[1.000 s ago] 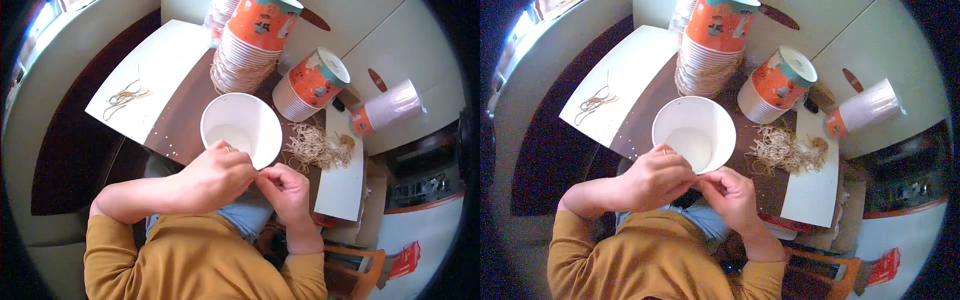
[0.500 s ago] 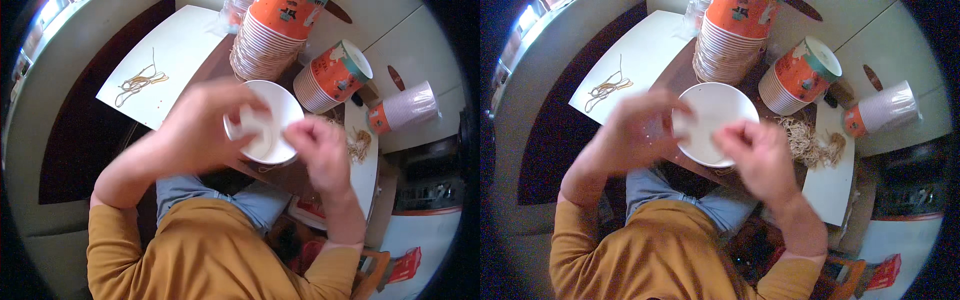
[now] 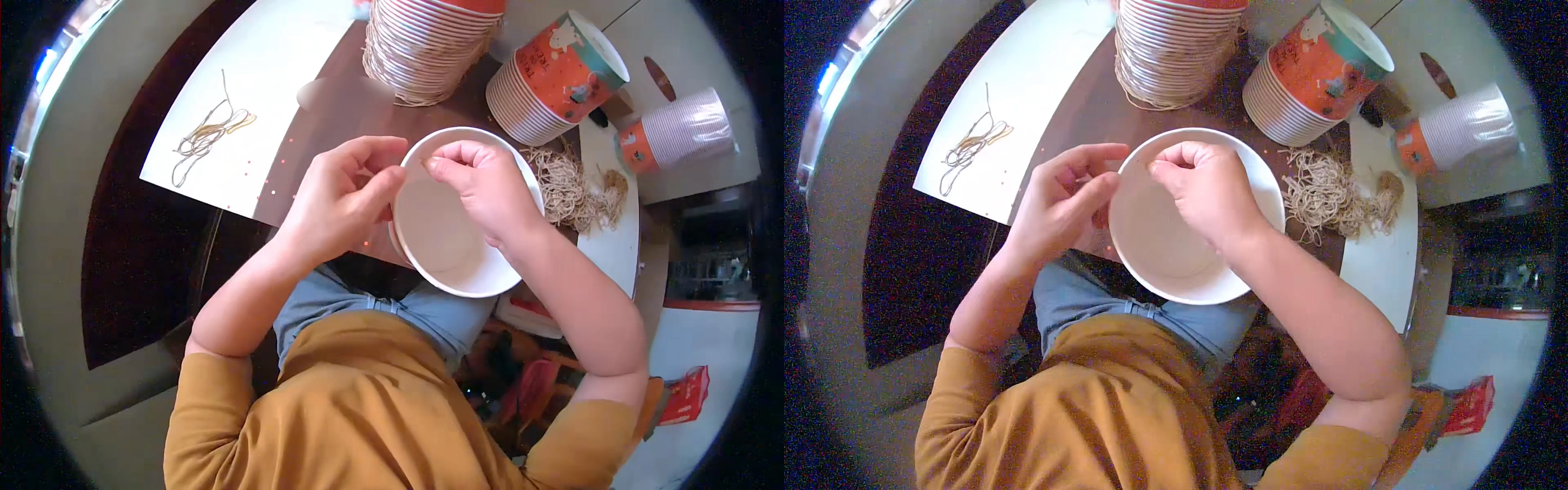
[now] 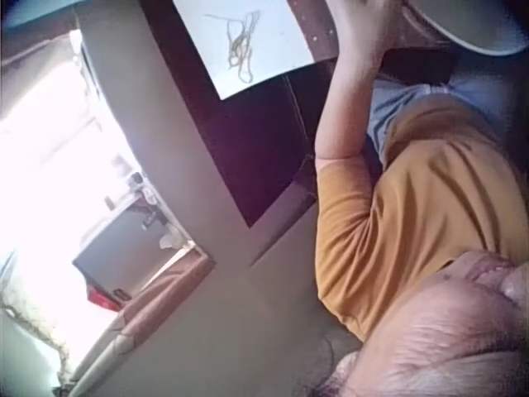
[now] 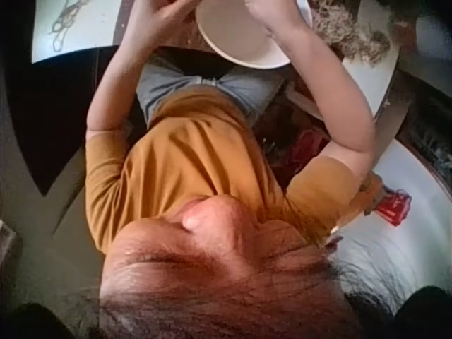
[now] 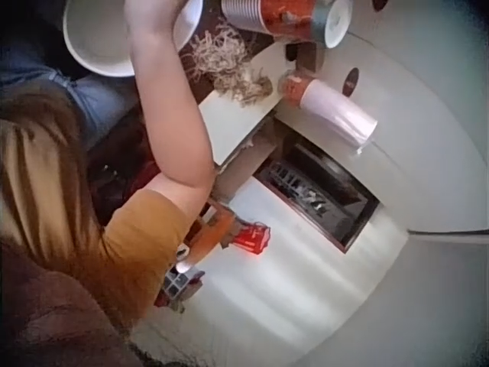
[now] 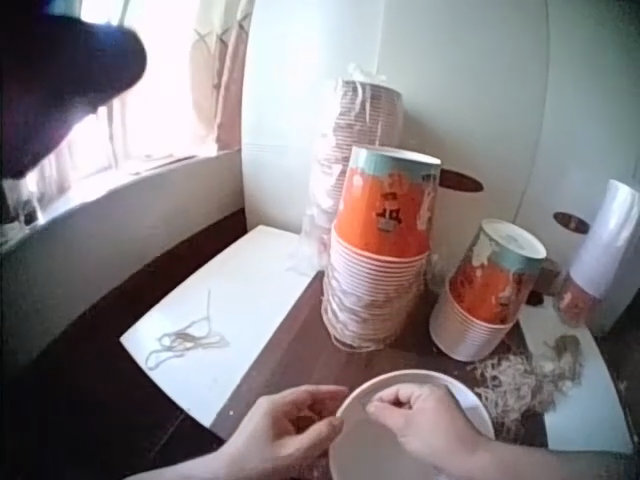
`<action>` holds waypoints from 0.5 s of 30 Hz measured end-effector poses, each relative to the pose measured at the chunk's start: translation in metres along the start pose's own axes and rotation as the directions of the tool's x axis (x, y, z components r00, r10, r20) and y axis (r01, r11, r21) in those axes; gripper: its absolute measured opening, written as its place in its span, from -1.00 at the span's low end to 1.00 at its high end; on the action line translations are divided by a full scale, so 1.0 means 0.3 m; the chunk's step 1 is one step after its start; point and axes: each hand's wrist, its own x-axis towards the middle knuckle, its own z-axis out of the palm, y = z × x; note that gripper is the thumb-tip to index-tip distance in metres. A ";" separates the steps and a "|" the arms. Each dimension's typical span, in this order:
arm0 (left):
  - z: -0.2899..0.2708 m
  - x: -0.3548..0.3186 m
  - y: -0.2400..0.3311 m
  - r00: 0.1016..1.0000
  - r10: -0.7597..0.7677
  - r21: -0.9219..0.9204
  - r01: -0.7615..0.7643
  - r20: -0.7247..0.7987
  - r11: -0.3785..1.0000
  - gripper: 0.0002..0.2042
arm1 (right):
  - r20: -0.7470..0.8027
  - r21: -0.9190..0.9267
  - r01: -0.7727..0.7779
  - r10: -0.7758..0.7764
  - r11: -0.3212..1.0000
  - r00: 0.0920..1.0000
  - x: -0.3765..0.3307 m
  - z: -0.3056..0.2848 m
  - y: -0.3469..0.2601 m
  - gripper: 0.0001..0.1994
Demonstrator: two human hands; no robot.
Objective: Attaching rubber band handles to paper buckets by threading them through pre-punched holes.
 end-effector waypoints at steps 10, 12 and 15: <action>-0.023 0.068 -0.049 0.999 0.007 0.073 -0.005 -0.037 0.997 -0.78 | 0.043 0.012 0.054 -0.055 0.998 0.998 0.004 -0.002 0.006 -0.91; -0.023 0.074 -0.049 0.999 0.042 0.096 -0.042 -0.005 0.995 -0.78 | 0.038 0.002 0.043 -0.043 0.999 0.998 0.004 0.001 0.009 -0.91; -0.019 0.076 -0.040 0.999 0.053 0.143 -0.052 -0.005 0.988 -0.78 | 0.020 0.012 0.064 -0.064 0.998 0.998 0.009 0.013 0.020 -0.89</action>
